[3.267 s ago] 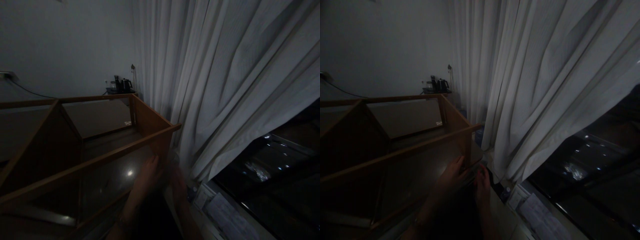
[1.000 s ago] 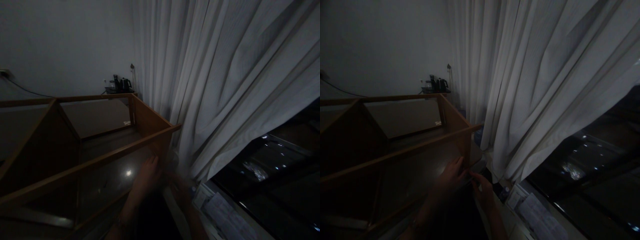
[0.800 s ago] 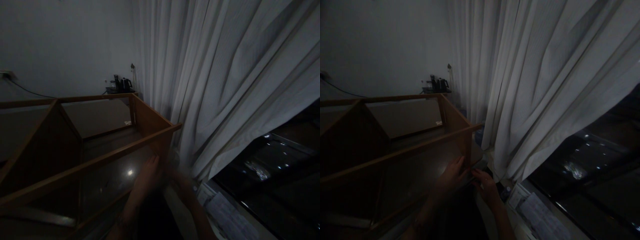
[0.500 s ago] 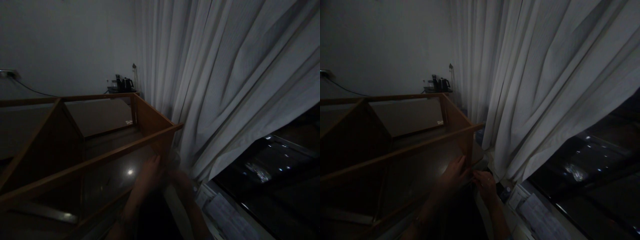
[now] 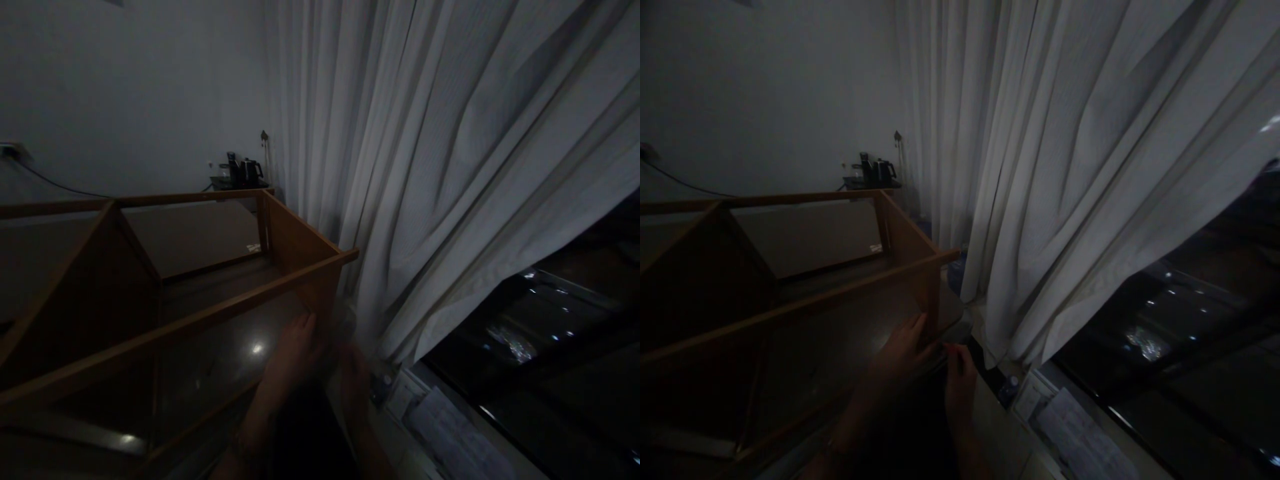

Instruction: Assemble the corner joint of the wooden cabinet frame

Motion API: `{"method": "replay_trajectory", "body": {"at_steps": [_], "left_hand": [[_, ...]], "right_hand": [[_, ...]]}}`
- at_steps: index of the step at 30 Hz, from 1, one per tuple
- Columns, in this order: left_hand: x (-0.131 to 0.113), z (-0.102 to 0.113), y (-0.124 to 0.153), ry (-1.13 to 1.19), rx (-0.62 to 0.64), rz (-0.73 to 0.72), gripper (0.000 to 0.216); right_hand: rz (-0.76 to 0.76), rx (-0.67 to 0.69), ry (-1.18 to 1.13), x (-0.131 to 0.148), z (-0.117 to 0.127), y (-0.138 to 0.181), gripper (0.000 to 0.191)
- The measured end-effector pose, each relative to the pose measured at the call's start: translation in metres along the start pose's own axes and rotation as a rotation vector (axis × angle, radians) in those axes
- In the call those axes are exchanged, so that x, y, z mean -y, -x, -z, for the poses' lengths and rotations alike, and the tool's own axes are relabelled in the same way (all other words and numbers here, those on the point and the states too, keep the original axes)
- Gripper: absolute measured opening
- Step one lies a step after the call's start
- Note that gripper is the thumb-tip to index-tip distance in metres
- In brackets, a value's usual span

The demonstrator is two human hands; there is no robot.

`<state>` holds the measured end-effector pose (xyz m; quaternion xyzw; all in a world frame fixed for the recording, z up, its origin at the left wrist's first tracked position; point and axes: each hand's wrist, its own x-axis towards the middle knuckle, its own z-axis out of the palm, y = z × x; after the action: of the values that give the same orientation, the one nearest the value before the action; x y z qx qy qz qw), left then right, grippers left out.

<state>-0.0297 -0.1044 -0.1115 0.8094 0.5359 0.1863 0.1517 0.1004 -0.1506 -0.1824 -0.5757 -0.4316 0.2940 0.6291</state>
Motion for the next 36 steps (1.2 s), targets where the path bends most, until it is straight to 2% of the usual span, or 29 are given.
{"method": "replay_trajectory", "body": {"at_steps": [7,10,14,20,26,28,30,33,36], "left_hand": [[-0.001,0.0,-0.002,-0.063,0.01,0.009,0.044],[-0.003,-0.004,-0.004,-0.178,-0.001,-0.006,0.038],[-0.007,-0.009,-0.004,-0.286,-0.043,-0.026,0.034],[-0.016,-0.014,-0.003,-0.279,-0.094,0.091,0.035],[-0.013,-0.021,0.004,-0.207,-0.172,0.125,0.032],[-0.009,-0.025,0.007,-0.214,-0.174,0.076,0.024],[-0.005,-0.027,0.01,-0.238,-0.155,-0.037,0.017],[-0.002,-0.027,0.014,-0.279,-0.119,-0.211,0.029],[-0.003,-0.023,0.015,-0.32,-0.09,-0.293,0.035]], "right_hand": [[-0.063,-0.06,-0.188,0.003,-0.001,-0.006,0.038],[-0.071,-0.027,-0.167,0.004,0.0,-0.005,0.033],[-0.04,-0.005,-0.115,0.007,0.002,-0.004,0.036],[-0.043,0.029,-0.083,0.011,0.005,-0.004,0.036],[-0.002,0.037,-0.028,0.009,0.009,-0.009,0.033],[-0.001,0.035,-0.035,0.008,0.01,-0.01,0.032],[-0.014,0.032,-0.052,0.007,0.01,-0.01,0.032],[-0.031,0.032,-0.059,0.007,0.009,-0.009,0.033],[-0.028,0.026,-0.059,0.006,0.009,-0.008,0.032]]}}
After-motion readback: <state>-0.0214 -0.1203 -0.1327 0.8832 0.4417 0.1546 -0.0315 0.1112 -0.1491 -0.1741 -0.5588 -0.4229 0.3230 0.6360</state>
